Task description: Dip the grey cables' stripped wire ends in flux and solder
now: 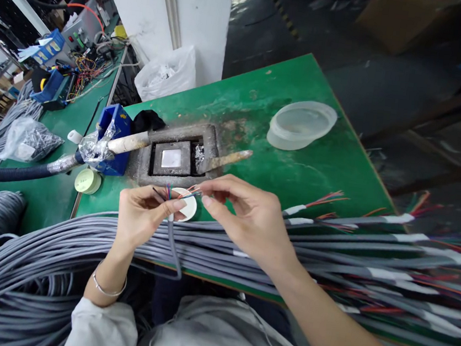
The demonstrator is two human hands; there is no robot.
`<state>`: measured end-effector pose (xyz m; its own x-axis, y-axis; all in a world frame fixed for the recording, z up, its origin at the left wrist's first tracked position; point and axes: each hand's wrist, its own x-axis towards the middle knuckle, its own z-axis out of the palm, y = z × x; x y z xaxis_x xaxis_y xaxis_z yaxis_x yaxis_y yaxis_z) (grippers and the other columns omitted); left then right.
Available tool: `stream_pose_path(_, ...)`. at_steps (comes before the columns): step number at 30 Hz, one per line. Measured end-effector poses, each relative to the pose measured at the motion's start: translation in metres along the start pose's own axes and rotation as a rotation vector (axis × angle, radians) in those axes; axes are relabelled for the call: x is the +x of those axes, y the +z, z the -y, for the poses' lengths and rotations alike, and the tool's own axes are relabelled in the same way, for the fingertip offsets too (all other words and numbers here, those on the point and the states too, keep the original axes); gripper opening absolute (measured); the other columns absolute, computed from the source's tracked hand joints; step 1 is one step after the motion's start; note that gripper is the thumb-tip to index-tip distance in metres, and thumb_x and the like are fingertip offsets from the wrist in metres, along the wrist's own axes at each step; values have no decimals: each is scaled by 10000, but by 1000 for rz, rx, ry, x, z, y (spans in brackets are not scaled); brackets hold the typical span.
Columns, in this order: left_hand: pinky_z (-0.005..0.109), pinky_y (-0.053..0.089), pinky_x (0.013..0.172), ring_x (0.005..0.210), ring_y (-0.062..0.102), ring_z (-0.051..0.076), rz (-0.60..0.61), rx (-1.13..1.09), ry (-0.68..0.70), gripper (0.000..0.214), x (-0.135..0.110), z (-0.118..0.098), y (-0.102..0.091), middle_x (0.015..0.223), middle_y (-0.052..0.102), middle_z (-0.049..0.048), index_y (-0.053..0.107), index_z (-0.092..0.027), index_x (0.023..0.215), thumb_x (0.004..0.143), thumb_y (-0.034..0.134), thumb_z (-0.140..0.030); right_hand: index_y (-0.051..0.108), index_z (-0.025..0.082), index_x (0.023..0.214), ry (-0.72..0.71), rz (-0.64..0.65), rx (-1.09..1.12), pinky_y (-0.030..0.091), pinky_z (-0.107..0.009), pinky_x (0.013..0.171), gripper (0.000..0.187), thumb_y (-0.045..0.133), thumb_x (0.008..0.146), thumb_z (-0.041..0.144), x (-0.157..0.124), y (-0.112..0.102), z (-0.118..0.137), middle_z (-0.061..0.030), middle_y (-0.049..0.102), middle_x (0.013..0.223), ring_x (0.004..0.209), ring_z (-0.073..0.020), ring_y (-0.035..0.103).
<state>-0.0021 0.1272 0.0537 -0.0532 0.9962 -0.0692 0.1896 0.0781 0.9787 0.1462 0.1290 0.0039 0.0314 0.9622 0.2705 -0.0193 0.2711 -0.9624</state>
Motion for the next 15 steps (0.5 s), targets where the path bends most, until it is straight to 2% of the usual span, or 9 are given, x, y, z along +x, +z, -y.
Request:
stream_pose_path(8, 255, 553, 434, 430, 630, 171, 27, -27, 7, 202, -7, 5, -4, 515, 678, 34, 705, -142, 592, 548, 822, -300, 686, 170, 743, 3, 46, 26, 439, -275, 562, 109, 583, 714, 190, 0, 1, 0, -40, 676, 716, 636, -147, 572)
stream_pose_path(15, 246, 526, 449, 425, 617, 160, 12, -14, 11, 219, -22, 7, -9, 487, 651, 31, 651, -140, 513, 580, 800, -286, 696, 178, 736, 20, 51, 30, 434, -274, 572, 114, 589, 707, 205, 1, 0, -2, -29, 672, 703, 638, -144, 567)
